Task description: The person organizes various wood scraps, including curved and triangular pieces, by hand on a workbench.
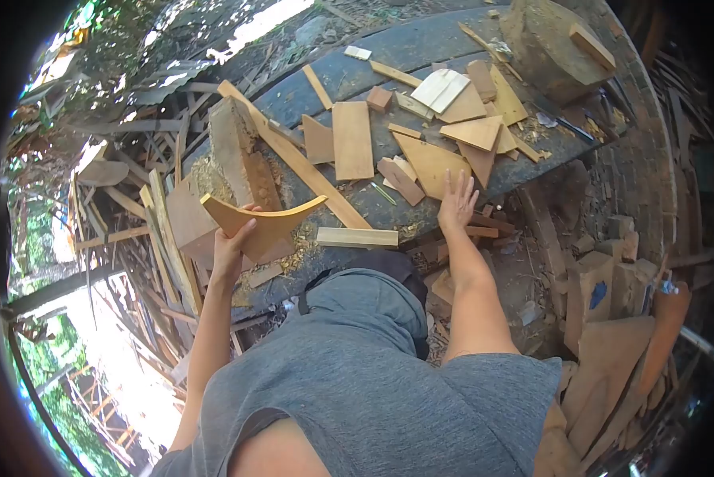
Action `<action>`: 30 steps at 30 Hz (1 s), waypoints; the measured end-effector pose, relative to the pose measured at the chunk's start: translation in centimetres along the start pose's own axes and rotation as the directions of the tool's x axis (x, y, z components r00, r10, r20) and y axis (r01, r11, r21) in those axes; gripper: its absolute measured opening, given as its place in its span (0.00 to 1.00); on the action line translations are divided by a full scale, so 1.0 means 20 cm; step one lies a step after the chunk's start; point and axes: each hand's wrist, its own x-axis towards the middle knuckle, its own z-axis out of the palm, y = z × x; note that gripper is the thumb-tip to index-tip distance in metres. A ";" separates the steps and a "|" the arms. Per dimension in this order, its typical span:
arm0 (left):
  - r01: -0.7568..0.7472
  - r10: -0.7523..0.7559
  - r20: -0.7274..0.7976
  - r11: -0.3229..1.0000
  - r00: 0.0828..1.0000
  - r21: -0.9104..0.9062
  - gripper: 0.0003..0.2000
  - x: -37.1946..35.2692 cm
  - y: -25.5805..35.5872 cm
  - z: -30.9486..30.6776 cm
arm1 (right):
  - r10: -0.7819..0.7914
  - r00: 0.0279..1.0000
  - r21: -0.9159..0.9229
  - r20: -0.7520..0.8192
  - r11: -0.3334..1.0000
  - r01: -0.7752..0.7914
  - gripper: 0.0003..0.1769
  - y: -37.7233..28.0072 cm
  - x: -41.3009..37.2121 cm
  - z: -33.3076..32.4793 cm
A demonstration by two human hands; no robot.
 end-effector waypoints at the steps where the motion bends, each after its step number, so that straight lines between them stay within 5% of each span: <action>1: 0.016 -0.016 -0.008 1.000 1.000 0.004 0.19 -0.01 0.01 0.00 | -0.033 0.999 0.007 0.011 0.999 0.033 0.50 0.01 0.03 -0.02; 3: 0.038 -0.037 -0.056 0.999 0.998 0.014 0.19 -0.01 0.01 -0.02 | -0.161 0.978 -0.041 0.133 0.985 0.168 0.51 0.00 0.07 -0.05; 4: 0.047 -0.050 -0.067 0.998 0.997 -0.045 0.20 -0.01 -0.01 -0.02 | -0.214 0.974 -0.070 0.074 0.973 0.219 0.49 0.00 0.10 0.00; 7: 0.050 -0.064 -0.109 0.991 0.992 -0.126 0.22 -0.02 -0.01 -0.03 | -0.233 0.956 -0.098 0.180 0.963 0.253 0.49 0.00 0.12 -0.06; 12: -0.011 -0.079 -0.200 0.911 0.977 -0.412 0.23 -0.02 -0.06 -0.06 | -0.340 0.940 -0.086 -0.031 0.938 0.336 0.40 -0.03 0.09 -0.18; 15: -0.042 -0.054 -0.227 0.915 0.972 -0.400 0.22 -0.02 -0.11 -0.11 | -0.308 0.924 0.012 -0.228 0.948 0.319 0.34 -0.05 0.15 -0.22; 21: -0.153 -0.008 -0.340 0.884 0.941 -0.442 0.21 -0.09 -0.08 -0.17 | -0.067 0.996 0.123 -0.061 0.990 0.074 0.23 -0.16 0.27 -0.45; 23: -0.222 0.046 -0.385 0.877 0.922 -0.427 0.21 -0.11 -0.09 -0.25 | -0.032 0.996 0.325 -0.082 0.944 0.058 0.21 -0.22 0.25 -0.50; 24: -0.281 0.095 -0.424 0.872 0.901 -0.402 0.21 -0.11 -0.09 -0.30 | -0.040 0.992 0.439 -0.118 0.894 0.088 0.24 -0.26 0.21 -0.55; 26: -0.317 0.128 -0.439 0.865 0.889 -0.389 0.20 -0.13 -0.10 -0.41 | -0.182 0.976 0.834 -0.115 0.516 0.195 0.24 -0.36 0.19 -0.50; 28: -0.364 0.174 -0.450 0.851 0.876 -0.379 0.21 -0.15 -0.09 -0.49 | -0.293 0.955 0.999 0.035 0.003 -0.036 0.22 -0.62 0.01 -0.68; 30: -0.392 0.208 -0.449 0.844 0.869 -0.367 0.21 -0.16 -0.10 -0.59 | -0.451 0.864 0.931 0.222 -0.166 -0.326 0.20 -0.87 -0.06 -0.72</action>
